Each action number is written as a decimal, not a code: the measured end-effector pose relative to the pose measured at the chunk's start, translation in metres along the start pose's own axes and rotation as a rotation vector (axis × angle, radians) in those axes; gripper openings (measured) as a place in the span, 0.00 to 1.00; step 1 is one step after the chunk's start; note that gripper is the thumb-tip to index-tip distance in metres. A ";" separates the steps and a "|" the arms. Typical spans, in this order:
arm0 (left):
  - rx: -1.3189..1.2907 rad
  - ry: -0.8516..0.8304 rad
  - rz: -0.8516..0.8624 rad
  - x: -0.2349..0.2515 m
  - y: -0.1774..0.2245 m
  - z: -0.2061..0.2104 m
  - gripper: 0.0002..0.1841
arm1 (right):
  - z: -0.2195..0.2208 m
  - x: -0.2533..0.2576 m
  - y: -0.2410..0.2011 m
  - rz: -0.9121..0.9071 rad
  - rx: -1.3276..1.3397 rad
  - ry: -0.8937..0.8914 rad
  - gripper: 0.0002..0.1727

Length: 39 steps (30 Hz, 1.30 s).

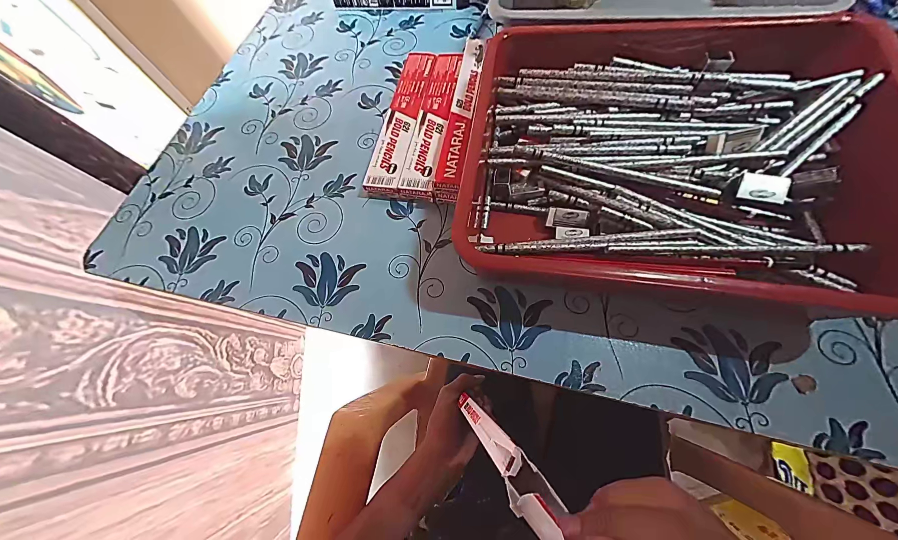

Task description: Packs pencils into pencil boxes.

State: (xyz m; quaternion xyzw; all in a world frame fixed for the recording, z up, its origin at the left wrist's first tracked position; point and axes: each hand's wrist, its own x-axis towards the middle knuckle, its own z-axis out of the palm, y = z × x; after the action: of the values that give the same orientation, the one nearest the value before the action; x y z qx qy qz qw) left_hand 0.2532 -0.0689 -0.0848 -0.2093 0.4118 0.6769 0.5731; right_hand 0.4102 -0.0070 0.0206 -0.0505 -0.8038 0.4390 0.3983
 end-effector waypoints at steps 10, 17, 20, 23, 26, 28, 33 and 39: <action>0.164 0.076 0.014 0.002 0.005 0.000 0.20 | -0.039 0.019 0.003 0.178 -0.069 -0.309 0.12; 0.268 0.142 0.016 0.003 0.002 0.000 0.19 | -0.051 0.032 -0.006 -0.066 -0.504 -0.518 0.11; 0.313 0.207 0.068 -0.011 0.008 0.013 0.16 | -0.051 0.035 -0.014 -0.066 -0.647 -0.551 0.13; 0.277 0.166 0.070 0.000 0.005 0.004 0.19 | -0.051 0.033 -0.017 -0.075 -0.668 -0.524 0.13; 0.247 0.156 0.058 0.006 0.002 -0.001 0.18 | -0.052 0.030 -0.015 -0.075 -0.629 -0.496 0.12; 0.258 0.165 0.063 0.005 0.002 0.000 0.17 | -0.051 0.028 -0.014 -0.077 -0.597 -0.488 0.13; 0.286 0.154 0.082 0.007 0.000 -0.006 0.17 | -0.055 0.026 -0.010 -0.073 -0.578 -0.520 0.18; 0.322 0.203 0.114 0.010 -0.002 -0.009 0.15 | -0.069 0.036 -0.012 -0.097 -0.503 -0.674 0.15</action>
State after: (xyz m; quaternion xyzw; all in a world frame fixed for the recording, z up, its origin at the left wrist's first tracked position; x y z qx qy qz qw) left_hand 0.2508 -0.0699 -0.0979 -0.1586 0.5817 0.6090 0.5154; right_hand 0.4366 0.0470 0.0715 0.0383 -0.9726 0.2019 0.1088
